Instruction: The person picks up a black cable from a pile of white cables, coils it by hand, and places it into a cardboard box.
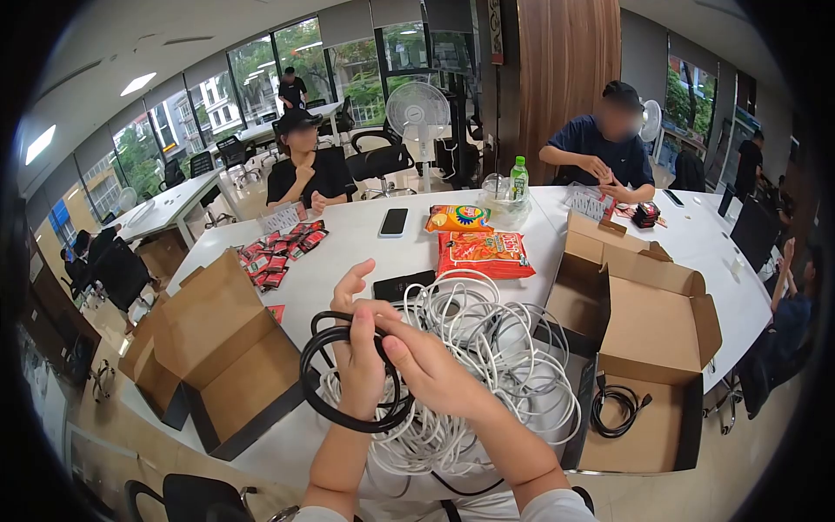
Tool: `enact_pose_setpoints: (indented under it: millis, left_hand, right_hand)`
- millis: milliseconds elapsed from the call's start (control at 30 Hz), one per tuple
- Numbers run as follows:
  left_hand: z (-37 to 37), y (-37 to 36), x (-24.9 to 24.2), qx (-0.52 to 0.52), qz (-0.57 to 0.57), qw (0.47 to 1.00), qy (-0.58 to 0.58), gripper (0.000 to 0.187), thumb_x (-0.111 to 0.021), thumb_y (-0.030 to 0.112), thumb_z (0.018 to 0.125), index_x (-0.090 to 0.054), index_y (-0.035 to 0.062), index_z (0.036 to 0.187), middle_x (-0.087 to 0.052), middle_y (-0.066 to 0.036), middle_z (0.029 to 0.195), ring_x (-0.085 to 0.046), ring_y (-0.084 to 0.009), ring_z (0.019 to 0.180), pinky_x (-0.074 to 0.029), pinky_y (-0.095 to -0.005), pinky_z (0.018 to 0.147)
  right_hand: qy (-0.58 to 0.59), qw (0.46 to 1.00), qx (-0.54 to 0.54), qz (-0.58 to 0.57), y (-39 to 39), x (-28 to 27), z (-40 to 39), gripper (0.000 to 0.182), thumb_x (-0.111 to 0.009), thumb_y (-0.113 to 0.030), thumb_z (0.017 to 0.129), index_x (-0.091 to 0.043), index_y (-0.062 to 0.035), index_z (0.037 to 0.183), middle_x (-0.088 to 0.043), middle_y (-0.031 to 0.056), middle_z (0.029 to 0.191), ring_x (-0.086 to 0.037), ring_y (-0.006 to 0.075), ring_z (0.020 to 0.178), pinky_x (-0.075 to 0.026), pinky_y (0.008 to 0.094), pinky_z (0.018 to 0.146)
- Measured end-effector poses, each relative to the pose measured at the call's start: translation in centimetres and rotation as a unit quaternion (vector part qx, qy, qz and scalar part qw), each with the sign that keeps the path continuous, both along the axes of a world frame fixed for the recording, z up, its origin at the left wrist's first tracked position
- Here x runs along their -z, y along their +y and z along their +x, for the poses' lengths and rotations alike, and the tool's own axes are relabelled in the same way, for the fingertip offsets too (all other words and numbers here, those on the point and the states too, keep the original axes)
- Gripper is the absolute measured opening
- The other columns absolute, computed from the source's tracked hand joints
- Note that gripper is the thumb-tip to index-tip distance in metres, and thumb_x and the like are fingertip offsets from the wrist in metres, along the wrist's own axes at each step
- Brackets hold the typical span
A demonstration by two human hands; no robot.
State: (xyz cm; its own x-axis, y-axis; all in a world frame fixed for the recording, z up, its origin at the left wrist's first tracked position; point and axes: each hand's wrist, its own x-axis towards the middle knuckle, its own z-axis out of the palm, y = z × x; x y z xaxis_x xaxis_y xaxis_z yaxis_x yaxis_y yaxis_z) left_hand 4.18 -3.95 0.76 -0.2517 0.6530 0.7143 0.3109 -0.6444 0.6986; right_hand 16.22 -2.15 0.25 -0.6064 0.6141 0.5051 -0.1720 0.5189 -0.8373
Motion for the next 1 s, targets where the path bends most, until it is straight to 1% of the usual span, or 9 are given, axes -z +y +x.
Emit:
enact_pose_setpoints:
  millis: [167, 267, 400, 500, 567, 667, 767, 867, 1000]
  left_hand:
    - [0.0, -0.2, -0.5, -0.091, -0.025, 0.986, 0.135, 0.045, -0.037, 0.032, 0.095, -0.070, 0.0047, 0.109, -0.046, -0.010, 0.133, -0.041, -0.0250, 0.110, -0.034, -0.0403, 0.096]
    - [-0.4, 0.3, -0.1, 0.057, -0.033, 0.996, 0.063, 0.048, -0.037, 0.035, 0.096, -0.065, 0.0037, 0.118, -0.047, -0.012, 0.131, -0.045, -0.0259, 0.104, -0.038, -0.0392, 0.092]
    - [-1.6, 0.1, -0.7, 0.099, -0.047, 0.983, 0.149, 0.058, -0.051, 0.042, 0.092, -0.049, 0.0012, 0.133, -0.047, -0.018, 0.133, -0.044, -0.0317, 0.115, -0.036, -0.0411, 0.098]
    - [-3.6, -0.3, -0.6, 0.107, -0.049, 0.958, 0.261, 0.067, -0.067, 0.038, 0.084, -0.045, -0.0010, 0.134, -0.042, -0.025, 0.138, -0.037, -0.0382, 0.130, -0.030, -0.0423, 0.107]
    - [-3.5, -0.9, -1.0, 0.122, -0.087, 0.947, 0.285, 0.064, -0.068, 0.033, 0.084, -0.045, -0.0023, 0.132, -0.040, -0.025, 0.140, -0.037, -0.0385, 0.131, -0.029, -0.0430, 0.108]
    - [-2.8, -2.2, -1.4, 0.092, -0.091, 0.939, 0.319, 0.054, -0.064, 0.018, 0.086, -0.044, -0.0055, 0.130, -0.040, -0.025, 0.139, -0.038, -0.0393, 0.130, -0.034, -0.0422, 0.106]
    - [-2.5, -3.9, -2.1, 0.061, -0.109, 0.925, 0.359, 0.053, -0.060, 0.006, 0.084, -0.041, -0.0094, 0.131, -0.041, -0.027, 0.137, -0.043, -0.0407, 0.125, -0.041, -0.0397, 0.100]
    - [-2.0, -6.5, -3.5, -0.010, -0.186, 0.919, 0.347, 0.056, -0.062, 0.007, 0.083, -0.042, -0.0071, 0.133, -0.041, -0.027, 0.138, -0.046, -0.0389, 0.125, -0.039, -0.0392, 0.101]
    - [-1.7, -7.3, -3.8, -0.099, -0.089, 0.928, 0.349, 0.064, -0.067, 0.009, 0.078, -0.040, -0.0064, 0.134, -0.052, -0.025, 0.123, -0.053, -0.0393, 0.111, -0.042, -0.0387, 0.095]
  right_hand:
    - [-0.020, 0.999, 0.013, -0.046, -0.3, -0.1, 0.6, 0.030, -0.040, -0.018, 0.100, -0.051, 0.0060, 0.115, -0.058, 0.0109, 0.084, -0.055, 0.0177, 0.076, -0.045, 0.0303, 0.069]
    - [-0.002, 0.995, -0.025, -0.101, -0.4, -0.3, 0.8, 0.028, -0.042, -0.019, 0.100, -0.053, 0.0045, 0.109, -0.052, 0.0038, 0.073, -0.047, 0.0104, 0.066, -0.041, 0.0262, 0.059]
    - [-0.054, 0.996, -0.001, -0.076, 0.5, -0.5, 2.3, 0.026, -0.043, -0.021, 0.101, -0.054, 0.0022, 0.098, -0.050, -0.0003, 0.072, -0.043, 0.0082, 0.064, -0.038, 0.0252, 0.057]
    - [-0.101, 0.991, 0.082, -0.019, 0.9, -1.2, 4.2, 0.027, -0.047, -0.022, 0.099, -0.053, 0.0013, 0.087, -0.052, 0.0084, 0.065, -0.047, 0.0173, 0.058, -0.040, 0.0313, 0.055]
    - [-0.125, 0.982, 0.138, 0.042, 0.6, -2.2, 4.8, 0.025, -0.051, -0.021, 0.096, -0.053, 0.0014, 0.085, -0.051, 0.0185, 0.065, -0.049, 0.0310, 0.056, -0.041, 0.0366, 0.055]
    - [-0.143, 0.975, 0.151, 0.082, 0.3, -2.8, 5.8, 0.024, -0.054, -0.021, 0.094, -0.053, 0.0012, 0.086, -0.053, 0.0197, 0.068, -0.051, 0.0368, 0.060, -0.041, 0.0392, 0.056]
    - [-0.140, 0.957, 0.203, 0.150, 0.4, -2.4, 6.5, 0.022, -0.057, -0.020, 0.092, -0.052, 0.0012, 0.087, -0.054, 0.0206, 0.069, -0.054, 0.0404, 0.064, -0.041, 0.0427, 0.057]
    - [-0.182, 0.916, 0.313, 0.170, 0.2, -3.1, 7.1, 0.021, -0.058, -0.019, 0.090, -0.053, 0.0009, 0.089, -0.055, 0.0210, 0.072, -0.055, 0.0414, 0.068, -0.042, 0.0443, 0.059]
    - [-0.116, 0.891, 0.398, 0.184, 0.4, -3.1, 6.9, 0.019, -0.059, -0.018, 0.090, -0.055, 0.0007, 0.091, -0.057, 0.0197, 0.074, -0.056, 0.0414, 0.070, -0.043, 0.0439, 0.061]
